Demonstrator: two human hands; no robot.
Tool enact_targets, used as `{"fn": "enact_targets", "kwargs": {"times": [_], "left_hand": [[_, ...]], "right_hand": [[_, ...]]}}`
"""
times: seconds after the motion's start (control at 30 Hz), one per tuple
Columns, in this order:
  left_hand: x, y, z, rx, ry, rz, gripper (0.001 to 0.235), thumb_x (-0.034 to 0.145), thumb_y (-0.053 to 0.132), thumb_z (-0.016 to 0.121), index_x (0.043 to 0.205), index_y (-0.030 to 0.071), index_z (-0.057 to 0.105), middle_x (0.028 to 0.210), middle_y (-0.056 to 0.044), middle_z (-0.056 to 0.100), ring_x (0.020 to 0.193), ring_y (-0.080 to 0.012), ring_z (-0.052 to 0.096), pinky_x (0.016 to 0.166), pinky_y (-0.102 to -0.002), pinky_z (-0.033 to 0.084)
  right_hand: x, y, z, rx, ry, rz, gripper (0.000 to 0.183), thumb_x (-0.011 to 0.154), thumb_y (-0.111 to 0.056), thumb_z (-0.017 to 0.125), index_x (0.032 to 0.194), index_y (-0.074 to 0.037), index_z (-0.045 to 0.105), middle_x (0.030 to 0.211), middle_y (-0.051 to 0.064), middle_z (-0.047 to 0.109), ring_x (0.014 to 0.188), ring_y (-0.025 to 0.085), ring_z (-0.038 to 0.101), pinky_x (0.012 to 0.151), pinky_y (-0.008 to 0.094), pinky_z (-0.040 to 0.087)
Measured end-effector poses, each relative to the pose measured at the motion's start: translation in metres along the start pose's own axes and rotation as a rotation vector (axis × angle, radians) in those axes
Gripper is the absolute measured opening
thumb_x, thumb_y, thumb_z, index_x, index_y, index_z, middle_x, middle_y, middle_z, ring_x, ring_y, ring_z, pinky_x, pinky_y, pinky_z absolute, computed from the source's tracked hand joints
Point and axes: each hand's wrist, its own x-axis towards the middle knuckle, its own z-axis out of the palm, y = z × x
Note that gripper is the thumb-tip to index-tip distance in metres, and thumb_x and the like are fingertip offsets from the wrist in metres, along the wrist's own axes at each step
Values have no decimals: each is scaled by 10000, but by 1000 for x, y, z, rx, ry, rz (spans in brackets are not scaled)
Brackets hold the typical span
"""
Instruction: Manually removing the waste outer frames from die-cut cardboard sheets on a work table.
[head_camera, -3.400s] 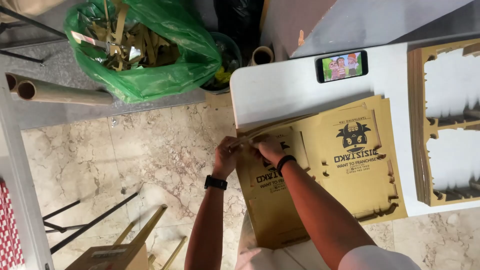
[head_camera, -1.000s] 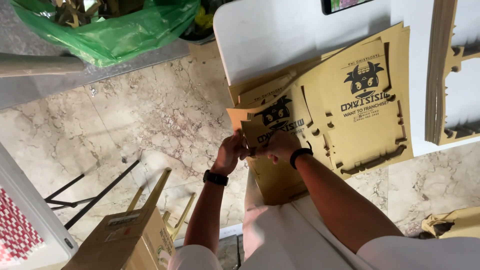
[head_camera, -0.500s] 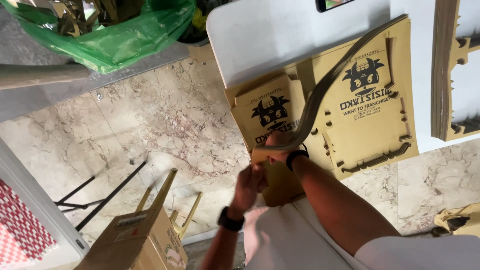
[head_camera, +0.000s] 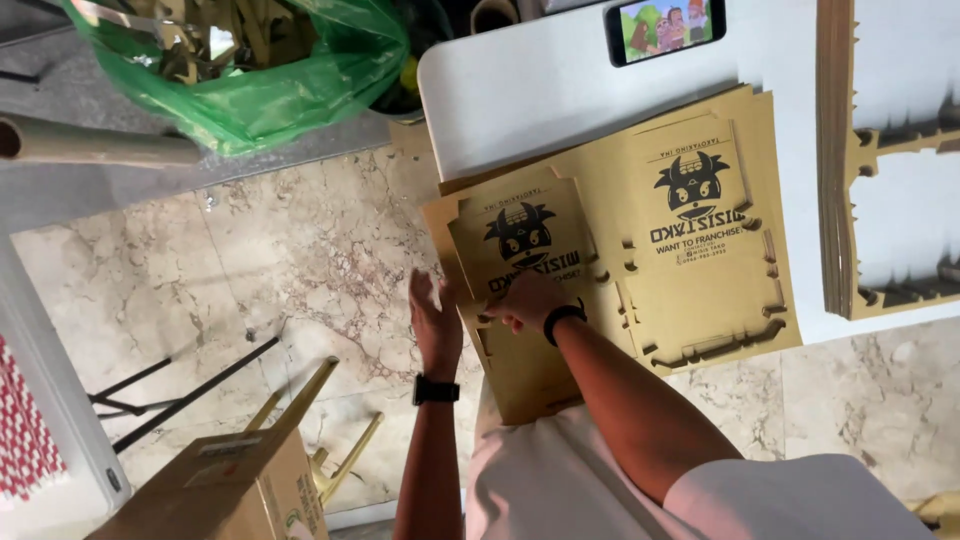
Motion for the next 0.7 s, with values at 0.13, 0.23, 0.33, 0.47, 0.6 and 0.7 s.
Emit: {"fn": "enact_targets", "kwargs": {"times": [0.13,0.23,0.33,0.47,0.6,0.7], "left_hand": [[-47,-40,-6,125,-371,-235,575,1009,408,585,1431,27,503,1345,-257,642,1254,-422,632,1051,-557,531],[-70,-77,4,200,-442,-210,459,881,470,767,1113,85,675,1071,-154,743,973,-357,764,866,-488,630],[-59,-81,6,338,-474,-227,470,933,593,657,989,127,628,883,-116,766,914,-334,766,810,-488,611],[-42,-101,18,617,-687,120,469,790,548,771,1041,177,629,780,-73,698,667,-267,755,624,-400,656],[-46,-66,20,524,-620,-287,559,897,712,567,1019,171,637,966,-186,757,1014,-400,733,888,-554,594],[-59,-51,7,564,-554,-273,473,937,637,530,977,171,596,914,-189,762,965,-400,752,840,-546,615]], "right_hand": [[-30,-23,-15,-155,61,-98,366,822,-240,700,471,-149,650,389,-22,528,320,99,447,407,244,376],[-16,12,-8,13,-82,-160,393,895,-430,737,701,-89,748,526,46,653,430,125,539,526,261,460],[-8,53,22,116,-116,-180,501,898,-525,766,661,-87,705,519,61,646,436,149,559,547,264,497],[-47,60,29,-139,-251,-159,495,900,-413,776,547,-102,624,471,16,586,382,120,512,469,252,464],[-71,36,12,-142,-219,-122,430,865,-378,822,571,-101,676,449,7,587,385,115,531,506,254,502],[-66,35,19,-128,-164,-97,426,893,-276,759,507,-132,650,404,-24,560,347,112,551,494,258,508]]}}
